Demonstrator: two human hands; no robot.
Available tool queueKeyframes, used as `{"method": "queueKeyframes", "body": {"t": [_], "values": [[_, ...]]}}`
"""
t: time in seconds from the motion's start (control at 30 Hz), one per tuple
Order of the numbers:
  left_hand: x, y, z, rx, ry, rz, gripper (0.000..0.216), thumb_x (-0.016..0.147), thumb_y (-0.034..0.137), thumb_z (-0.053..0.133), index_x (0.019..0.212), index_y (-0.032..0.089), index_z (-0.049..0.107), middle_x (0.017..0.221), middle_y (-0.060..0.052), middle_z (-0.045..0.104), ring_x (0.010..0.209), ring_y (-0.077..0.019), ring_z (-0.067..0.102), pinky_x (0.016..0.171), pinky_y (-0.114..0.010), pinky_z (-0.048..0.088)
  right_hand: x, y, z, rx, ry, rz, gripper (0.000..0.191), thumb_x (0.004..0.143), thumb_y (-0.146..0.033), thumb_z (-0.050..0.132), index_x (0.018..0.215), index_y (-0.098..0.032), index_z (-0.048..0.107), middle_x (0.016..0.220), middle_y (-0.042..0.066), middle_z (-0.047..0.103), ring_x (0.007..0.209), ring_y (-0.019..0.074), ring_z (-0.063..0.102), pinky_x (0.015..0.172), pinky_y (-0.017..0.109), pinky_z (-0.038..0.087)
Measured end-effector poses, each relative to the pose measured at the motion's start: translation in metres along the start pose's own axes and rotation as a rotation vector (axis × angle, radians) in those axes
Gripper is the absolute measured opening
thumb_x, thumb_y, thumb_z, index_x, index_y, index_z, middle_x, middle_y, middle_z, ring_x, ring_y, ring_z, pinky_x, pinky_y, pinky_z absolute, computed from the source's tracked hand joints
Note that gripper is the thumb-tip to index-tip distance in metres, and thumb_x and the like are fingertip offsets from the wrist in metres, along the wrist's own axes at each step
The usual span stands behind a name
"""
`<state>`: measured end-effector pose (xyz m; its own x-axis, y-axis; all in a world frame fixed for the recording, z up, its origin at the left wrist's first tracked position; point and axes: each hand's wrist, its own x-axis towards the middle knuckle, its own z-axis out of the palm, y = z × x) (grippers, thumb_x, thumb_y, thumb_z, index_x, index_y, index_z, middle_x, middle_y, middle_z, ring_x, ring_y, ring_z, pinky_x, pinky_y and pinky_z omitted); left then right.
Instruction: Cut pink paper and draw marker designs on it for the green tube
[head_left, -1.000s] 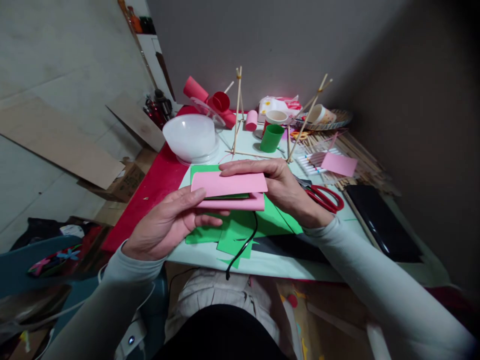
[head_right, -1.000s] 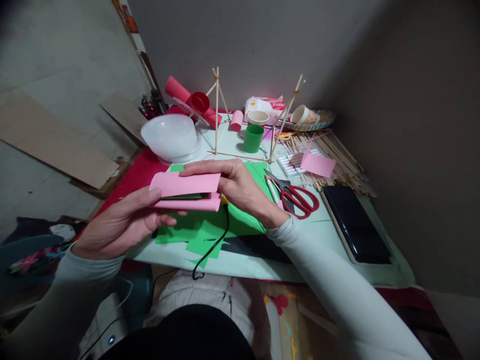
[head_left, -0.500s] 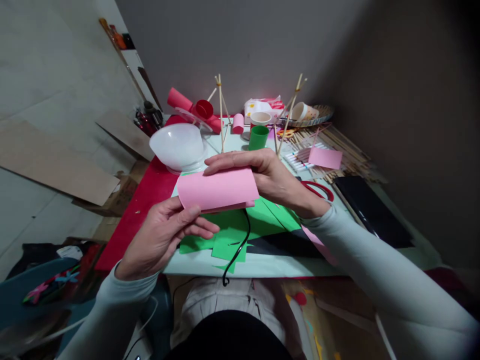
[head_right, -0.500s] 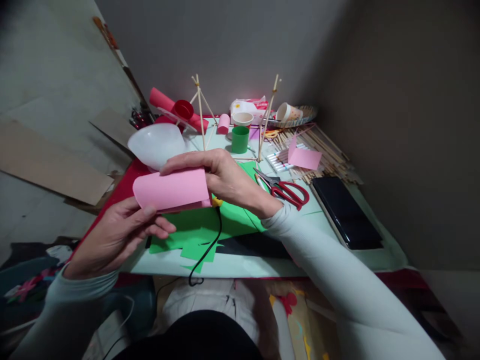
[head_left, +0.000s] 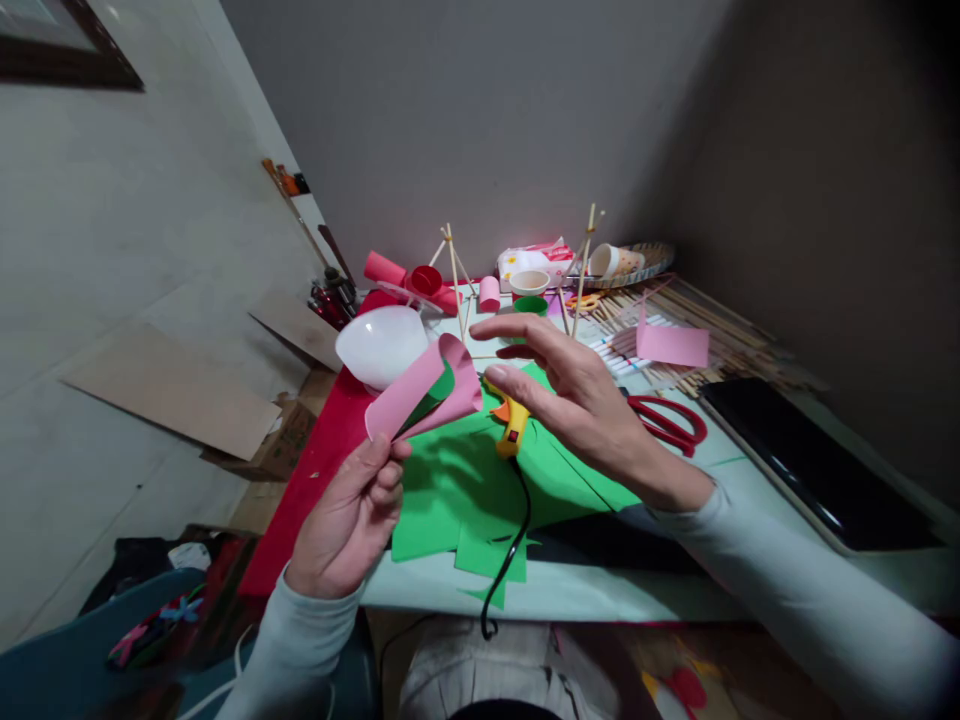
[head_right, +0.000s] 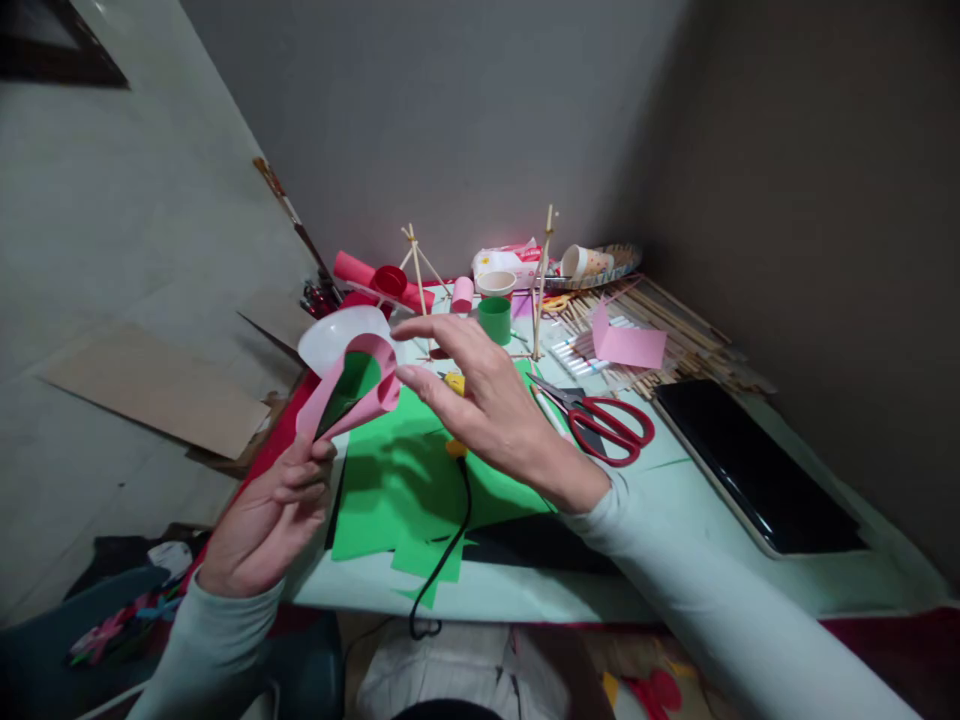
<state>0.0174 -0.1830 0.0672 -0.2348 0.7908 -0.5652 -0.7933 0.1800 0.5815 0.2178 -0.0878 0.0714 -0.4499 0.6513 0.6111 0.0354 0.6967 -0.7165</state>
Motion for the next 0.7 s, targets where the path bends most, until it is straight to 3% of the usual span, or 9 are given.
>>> {"method": "queueKeyframes", "body": {"t": [0.17, 0.27, 0.37, 0.47, 0.57, 0.7], "values": [[0.002, -0.001, -0.009, -0.201, -0.15, 0.006, 0.056, 0.111, 0.012, 0.014, 0.071, 0.014, 0.053, 0.059, 0.0, 0.057, 0.035, 0.0022, 0.05, 0.033, 0.001, 0.033, 0.0, -0.017, 0.004, -0.241, -0.021, -0.33, 0.027, 0.097, -0.033, 0.07, 0.12, -0.02, 0.065, 0.122, 0.011, 0.071, 0.116, 0.0255, 0.063, 0.103, 0.043, 0.05], [0.007, -0.005, -0.023, -0.237, -0.265, 0.004, 0.045, 0.109, 0.008, 0.029, 0.07, 0.016, 0.05, 0.058, 0.003, 0.053, 0.035, 0.0019, 0.05, 0.032, 0.002, 0.032, 0.0, -0.026, 0.007, -0.364, -0.011, -0.427, 0.023, 0.102, -0.03, 0.061, 0.121, -0.018, 0.063, 0.117, 0.013, 0.069, 0.106, 0.0254, 0.061, 0.095, 0.043, 0.053], [0.01, -0.009, -0.032, -0.205, -0.403, -0.001, 0.026, 0.099, 0.0, 0.052, 0.078, 0.015, 0.056, 0.066, 0.003, 0.058, 0.038, 0.0019, 0.053, 0.032, 0.003, 0.032, 0.0, -0.032, 0.009, -0.358, -0.06, -0.426, 0.016, 0.105, -0.029, 0.056, 0.114, -0.017, 0.062, 0.114, 0.014, 0.068, 0.104, 0.0233, 0.062, 0.089, 0.037, 0.055], [0.009, -0.012, -0.03, -0.032, -0.455, 0.026, 0.015, 0.095, 0.006, 0.065, 0.083, 0.014, 0.062, 0.064, 0.005, 0.058, 0.034, 0.0011, 0.048, 0.029, -0.001, 0.033, -0.001, -0.037, 0.01, -0.295, -0.12, -0.389, 0.012, 0.107, -0.023, 0.049, 0.104, -0.018, 0.059, 0.104, 0.01, 0.066, 0.088, 0.0178, 0.062, 0.075, 0.03, 0.053], [0.008, -0.015, -0.024, 0.173, -0.487, 0.119, 0.023, 0.085, 0.024, 0.083, 0.079, 0.015, 0.062, 0.063, 0.006, 0.058, 0.033, -0.0011, 0.045, 0.03, -0.008, 0.039, 0.0, -0.038, 0.009, -0.226, -0.104, -0.376, 0.012, 0.107, -0.02, 0.048, 0.097, -0.02, 0.055, 0.099, 0.007, 0.065, 0.08, 0.015, 0.058, 0.068, 0.028, 0.049], [0.008, -0.019, -0.02, 0.322, -0.395, 0.254, 0.042, 0.066, 0.04, 0.096, 0.078, 0.016, 0.064, 0.061, 0.007, 0.059, 0.034, -0.0015, 0.042, 0.03, -0.01, 0.036, -0.001, -0.039, 0.008, -0.155, -0.069, -0.353, 0.005, 0.105, -0.022, 0.056, 0.101, -0.022, 0.053, 0.103, 0.006, 0.066, 0.086, 0.0161, 0.061, 0.074, 0.029, 0.051]]}}
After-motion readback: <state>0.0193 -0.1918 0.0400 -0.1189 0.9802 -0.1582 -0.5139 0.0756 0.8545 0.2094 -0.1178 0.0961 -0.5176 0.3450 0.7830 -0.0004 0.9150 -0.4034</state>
